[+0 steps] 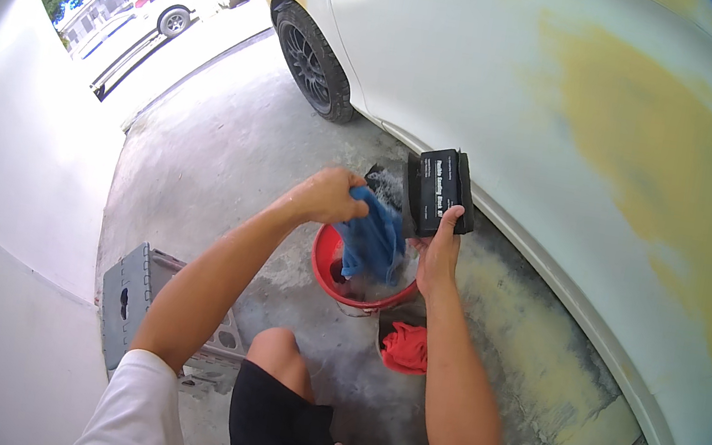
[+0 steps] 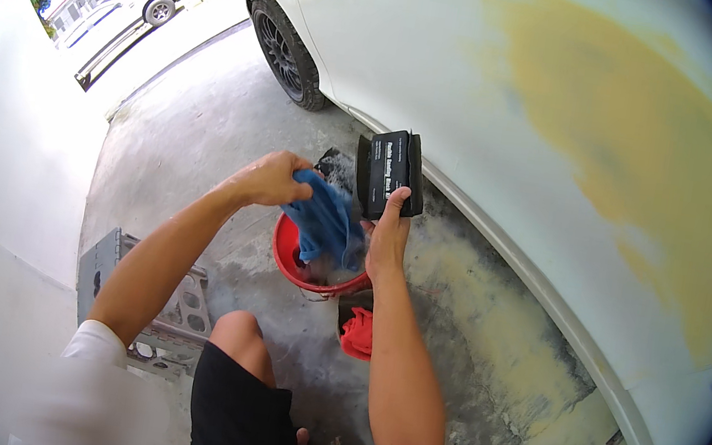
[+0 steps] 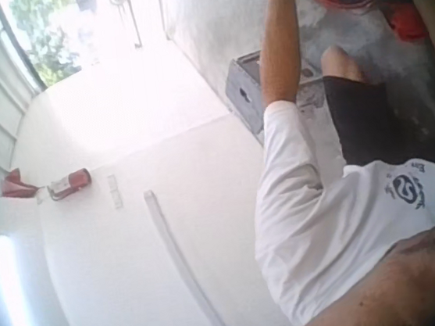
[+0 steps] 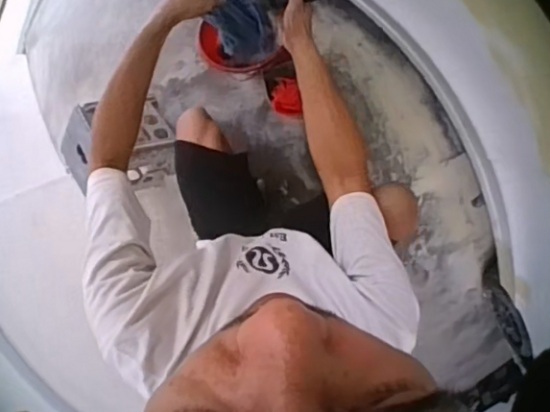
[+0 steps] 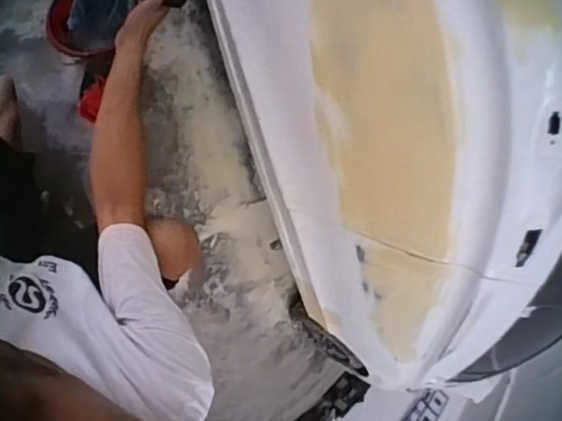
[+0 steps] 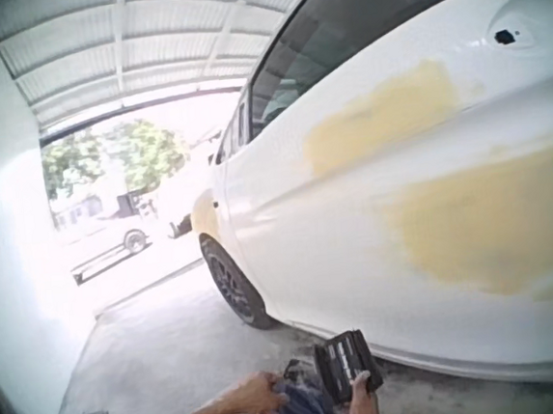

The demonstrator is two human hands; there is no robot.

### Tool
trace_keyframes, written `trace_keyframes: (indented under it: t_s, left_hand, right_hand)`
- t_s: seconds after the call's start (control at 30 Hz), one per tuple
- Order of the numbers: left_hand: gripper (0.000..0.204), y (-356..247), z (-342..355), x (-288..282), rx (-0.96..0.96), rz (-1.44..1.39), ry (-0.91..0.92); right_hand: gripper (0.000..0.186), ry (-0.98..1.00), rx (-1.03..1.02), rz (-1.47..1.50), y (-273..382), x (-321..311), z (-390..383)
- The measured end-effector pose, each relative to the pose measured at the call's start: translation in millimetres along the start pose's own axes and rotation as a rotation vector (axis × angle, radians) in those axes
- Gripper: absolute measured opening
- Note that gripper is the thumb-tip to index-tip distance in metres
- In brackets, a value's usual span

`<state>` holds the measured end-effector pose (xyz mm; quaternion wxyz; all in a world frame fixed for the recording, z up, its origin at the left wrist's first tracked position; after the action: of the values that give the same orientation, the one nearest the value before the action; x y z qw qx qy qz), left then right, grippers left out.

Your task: The person kneels beside a white car and uses a sanding block to sand the side panel. They repeatedly dip the sanding block into a red bucket of soapy water and wipe the panel with a green cloth while sanding.

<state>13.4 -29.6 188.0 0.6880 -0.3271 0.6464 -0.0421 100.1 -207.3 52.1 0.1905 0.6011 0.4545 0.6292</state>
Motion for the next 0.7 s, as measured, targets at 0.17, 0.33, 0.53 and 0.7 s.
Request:
trace_keyframes:
  t_s: [0.17,0.33,0.53,0.7]
  left_hand:
    - [0.026,2,-11,5,-0.025,-0.441,-0.028]
    - [0.010,-3,-7,0,0.095,-0.725,-0.046]
    - [0.006,-20,-1,-63,0.090,-0.891,-0.407]
    - [0.008,-17,-8,-55,0.268,-1.592,-0.520]
  right_hand:
    - [0.092,-0.115,-0.017,-0.028,-24,11,25]
    - [0.097,-0.017,0.115,-0.284,-59,27,34]
    - [0.099,-0.221,0.181,-0.101,-76,32,31]
    - [0.092,-0.256,0.211,0.348,-77,49,24]
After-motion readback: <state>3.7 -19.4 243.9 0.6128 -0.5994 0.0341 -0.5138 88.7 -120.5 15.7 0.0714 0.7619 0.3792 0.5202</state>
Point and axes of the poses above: each hand's wrist, its own z-axis towards the middle knuckle, its own x-axis out of the palm, y = z × x, the point moved 7 cm from there along z, towards the middle knuckle, and after that the axes turned 10 degrees about -y, right-handed, at the moved point
